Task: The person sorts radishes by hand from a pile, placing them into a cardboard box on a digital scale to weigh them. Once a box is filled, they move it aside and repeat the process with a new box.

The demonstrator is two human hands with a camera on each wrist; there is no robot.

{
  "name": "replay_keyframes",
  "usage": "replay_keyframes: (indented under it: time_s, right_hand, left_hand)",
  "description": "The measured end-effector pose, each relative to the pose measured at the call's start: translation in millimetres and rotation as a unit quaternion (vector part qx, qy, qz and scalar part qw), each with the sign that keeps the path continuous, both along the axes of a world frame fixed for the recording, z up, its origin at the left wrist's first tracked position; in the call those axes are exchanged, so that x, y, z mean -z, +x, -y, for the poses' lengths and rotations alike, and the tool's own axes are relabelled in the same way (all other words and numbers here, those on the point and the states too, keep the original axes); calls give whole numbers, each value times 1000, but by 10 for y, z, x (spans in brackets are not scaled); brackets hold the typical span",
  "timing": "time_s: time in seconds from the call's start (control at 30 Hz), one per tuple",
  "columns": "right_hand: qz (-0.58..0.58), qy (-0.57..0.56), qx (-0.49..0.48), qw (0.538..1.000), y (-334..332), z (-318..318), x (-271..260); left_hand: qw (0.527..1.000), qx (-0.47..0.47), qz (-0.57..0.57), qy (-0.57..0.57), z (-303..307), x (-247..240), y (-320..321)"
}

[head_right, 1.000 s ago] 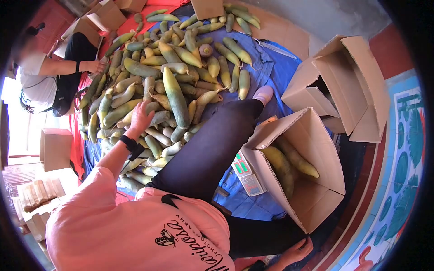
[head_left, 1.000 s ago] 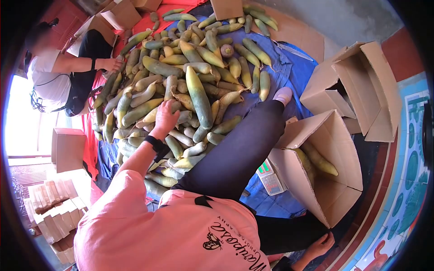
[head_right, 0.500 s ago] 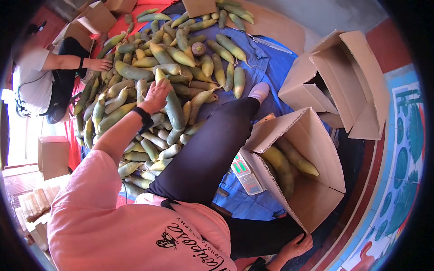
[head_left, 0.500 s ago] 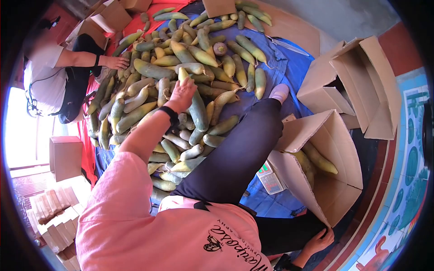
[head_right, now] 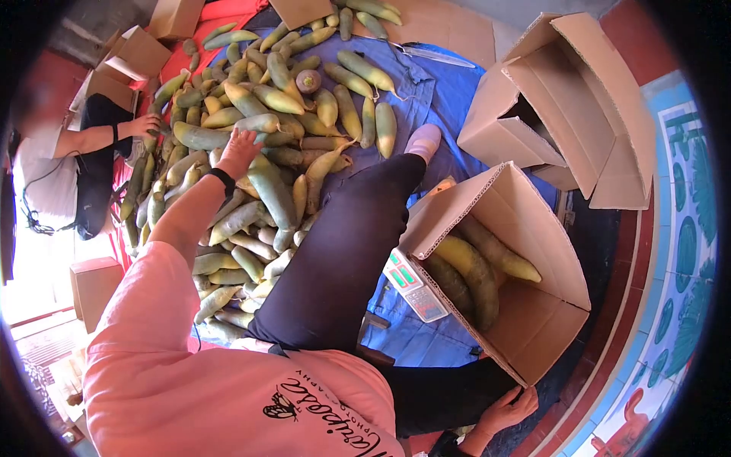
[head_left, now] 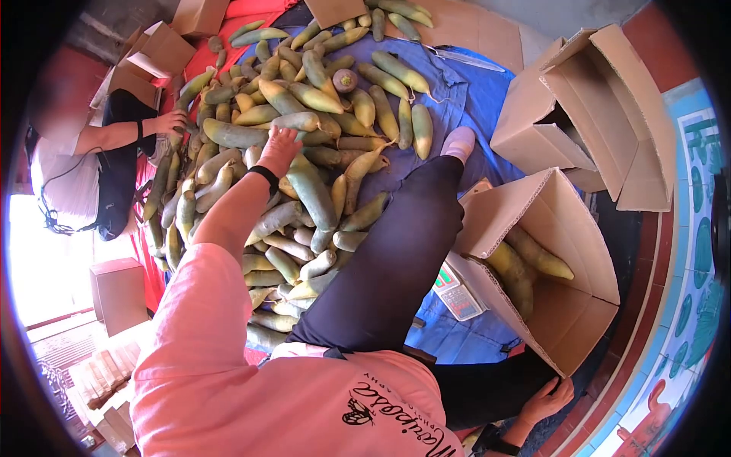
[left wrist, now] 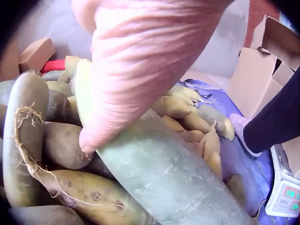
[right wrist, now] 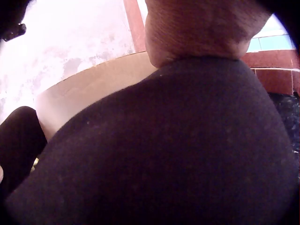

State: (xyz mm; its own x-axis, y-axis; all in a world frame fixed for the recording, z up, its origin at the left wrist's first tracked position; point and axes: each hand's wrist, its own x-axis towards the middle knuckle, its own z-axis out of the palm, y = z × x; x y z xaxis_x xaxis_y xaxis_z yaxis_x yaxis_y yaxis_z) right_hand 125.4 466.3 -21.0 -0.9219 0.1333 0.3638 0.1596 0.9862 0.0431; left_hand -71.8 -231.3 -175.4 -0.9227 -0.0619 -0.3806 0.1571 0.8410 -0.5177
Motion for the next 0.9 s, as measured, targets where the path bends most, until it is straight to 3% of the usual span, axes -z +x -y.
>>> replay_keyframes:
  time_s: [0.17,0.33,0.4,0.47,0.67,0.73,0.9]
  right_hand:
    - [-8,-1,-2,1000,15,3,14]
    - [-10,-14,0,1000,27,42,-24]
    - [-11,-23,-1,1000,26,52,-26]
    - [-15,-22,-4,1000,23,55,-26]
    - [-23,-18,2,1000,6,75,-28]
    - [-23,-24,4,999,0,106,-44]
    - [-34,-39,7,999,22,84,-23]
  left_hand:
    - [997,46,-2,-57,35,-108,92]
    - [996,75,-42,-22,141,-148,329]
    - [996,-33,85,21,161,-302,431]
    - [997,-16,55,53,209,-410,607]
    - [986,-110,43,121,59,-717,1119]
    - [957,-193,78,201,-46,-819,1286]
    - [911,-323,101,236,-331,-778,1770]
